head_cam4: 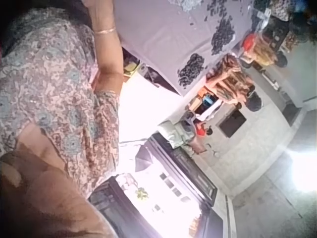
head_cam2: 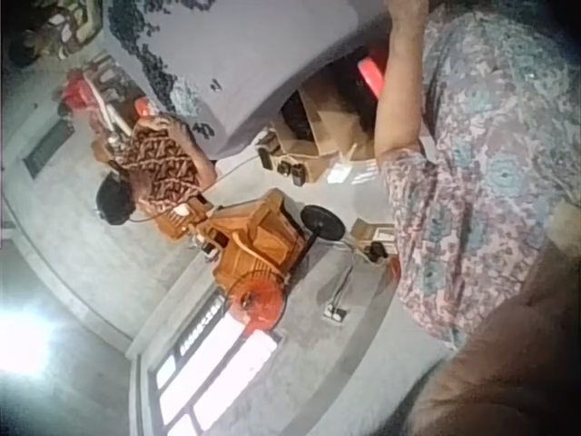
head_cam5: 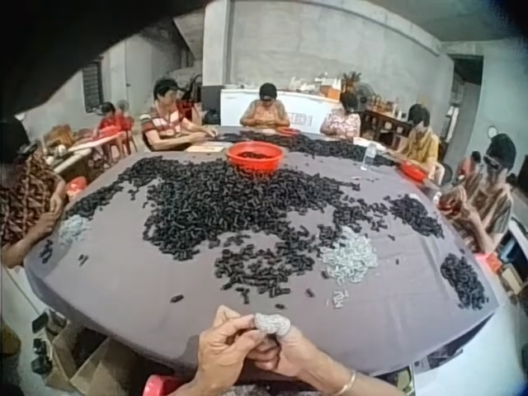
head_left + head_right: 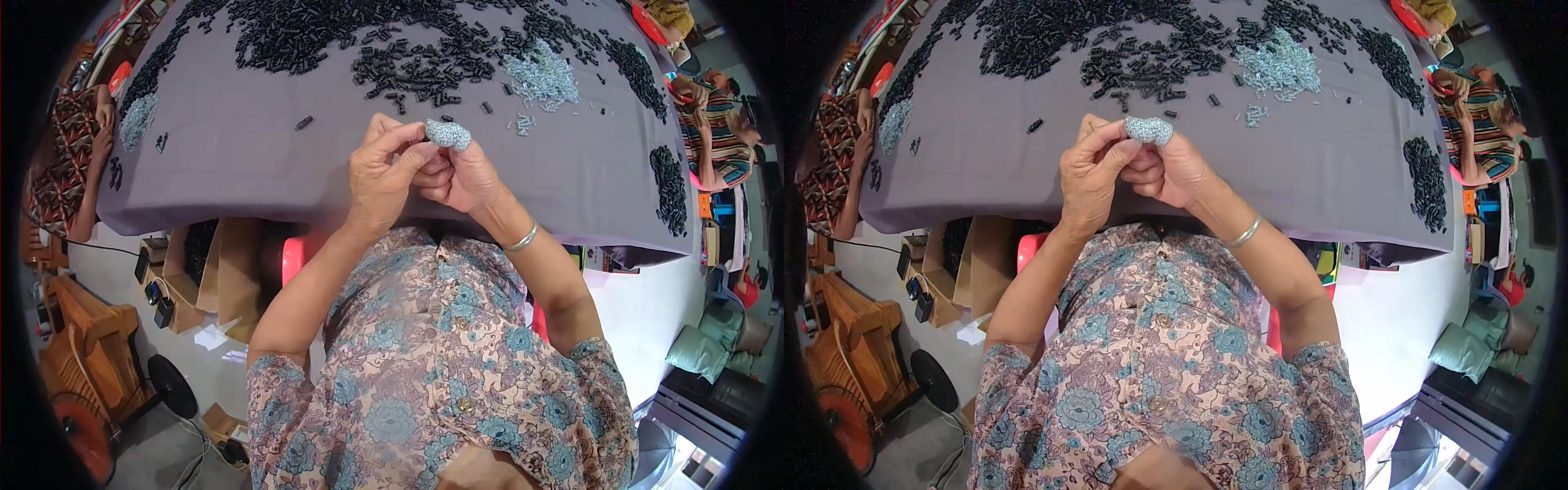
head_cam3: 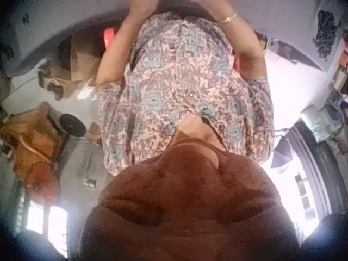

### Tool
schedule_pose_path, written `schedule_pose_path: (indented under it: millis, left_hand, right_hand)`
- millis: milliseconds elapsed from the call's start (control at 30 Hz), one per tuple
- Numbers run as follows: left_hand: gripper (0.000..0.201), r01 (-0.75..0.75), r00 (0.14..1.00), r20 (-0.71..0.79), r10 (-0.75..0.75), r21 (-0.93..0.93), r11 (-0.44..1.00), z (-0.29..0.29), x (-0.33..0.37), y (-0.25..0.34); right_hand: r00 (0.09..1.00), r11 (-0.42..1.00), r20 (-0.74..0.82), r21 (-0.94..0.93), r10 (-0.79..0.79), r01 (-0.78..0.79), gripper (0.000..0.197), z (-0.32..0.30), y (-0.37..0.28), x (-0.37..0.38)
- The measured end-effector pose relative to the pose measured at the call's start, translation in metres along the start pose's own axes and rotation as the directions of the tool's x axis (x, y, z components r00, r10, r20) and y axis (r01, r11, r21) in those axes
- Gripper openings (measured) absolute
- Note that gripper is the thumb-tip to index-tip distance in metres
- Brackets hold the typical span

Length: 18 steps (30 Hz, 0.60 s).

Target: The person assembles small components by hand, repeatedly picking up black plastic pieces from the table and inserting small clear parts into them.

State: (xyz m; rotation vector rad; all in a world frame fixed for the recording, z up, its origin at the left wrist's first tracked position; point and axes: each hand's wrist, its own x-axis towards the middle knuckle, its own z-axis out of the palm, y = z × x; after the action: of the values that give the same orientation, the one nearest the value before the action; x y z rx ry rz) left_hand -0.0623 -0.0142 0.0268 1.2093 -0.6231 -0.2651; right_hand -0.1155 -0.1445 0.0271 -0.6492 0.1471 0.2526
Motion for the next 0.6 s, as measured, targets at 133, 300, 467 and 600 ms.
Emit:
schedule_pose_path:
  millis: [133,300,467,600]
  left_hand:
    - [0.018,0.042,0.998,0.039,-0.039,-0.06,0.997,-0.003,0.002,-0.001]
    - [0.016,0.071,0.995,0.062,-0.075,0.054,0.996,-0.014,0.009,-0.002]
    - [0.015,-0.052,0.991,-0.05,0.121,0.697,0.716,-0.047,0.028,-0.001]
    - [0.016,-0.037,0.996,-0.006,0.089,0.882,0.469,-0.077,0.037,0.005]
  right_hand:
    - [0.997,1.0,-0.074,-0.013,-0.025,0.024,0.033,0.002,0.005,0.003]
    - [0.992,0.992,-0.099,-0.082,0.084,-0.092,0.041,0.002,-0.005,0.004]
    - [0.825,0.83,-0.442,-0.555,-0.352,0.057,0.039,0.008,-0.039,-0.002]
    - [0.72,0.505,-0.269,-0.853,-0.64,0.13,0.02,-0.031,-0.062,-0.009]
